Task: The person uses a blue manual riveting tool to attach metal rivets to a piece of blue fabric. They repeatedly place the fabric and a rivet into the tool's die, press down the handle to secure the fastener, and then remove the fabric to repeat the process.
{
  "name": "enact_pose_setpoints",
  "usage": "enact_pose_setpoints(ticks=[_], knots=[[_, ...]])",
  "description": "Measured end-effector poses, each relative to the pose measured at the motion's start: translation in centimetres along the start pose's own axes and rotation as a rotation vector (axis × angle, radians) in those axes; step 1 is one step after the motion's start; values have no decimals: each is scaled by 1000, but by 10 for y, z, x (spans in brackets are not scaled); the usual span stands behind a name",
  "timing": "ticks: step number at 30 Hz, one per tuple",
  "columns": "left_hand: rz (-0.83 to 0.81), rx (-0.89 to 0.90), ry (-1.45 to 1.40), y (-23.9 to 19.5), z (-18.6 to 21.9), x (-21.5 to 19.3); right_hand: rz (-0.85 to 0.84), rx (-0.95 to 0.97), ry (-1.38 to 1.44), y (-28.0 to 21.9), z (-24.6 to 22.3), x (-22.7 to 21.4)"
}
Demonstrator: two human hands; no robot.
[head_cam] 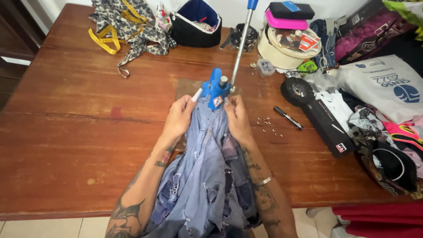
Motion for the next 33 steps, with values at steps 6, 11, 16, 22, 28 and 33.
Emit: enact_pose_setpoints(ticks=[6, 11, 16, 22, 28, 33], knots=[[28, -27, -20, -32, 19, -6, -20, 45, -38, -15, 11, -4], [-5, -17, 79, -105, 13, -20, -29, 117, -140, -108, -23, -10], [29, -61, 81, -156, -23, -17, 76, 8, -308, -142, -19, -68], [13, -46, 12, -152, -43, -16, 422, -160, -1246, -137, 41, -232], [60, -65, -37, -150, -29, -20, 159, -198, -1168, -113, 40, -212], [-78, -82, 73, -174, 21, -12, -264, -228, -312, -119, -62, -85]])
Point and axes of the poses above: each hand's wrist, its own y-axis towards the middle knuckle, its own x-axis out of the palm, z = x × y, the point moved 5 cm from there along y, towards the middle knuckle, and after that the axes turned 3 degrees about z, right-handed, at the moved point
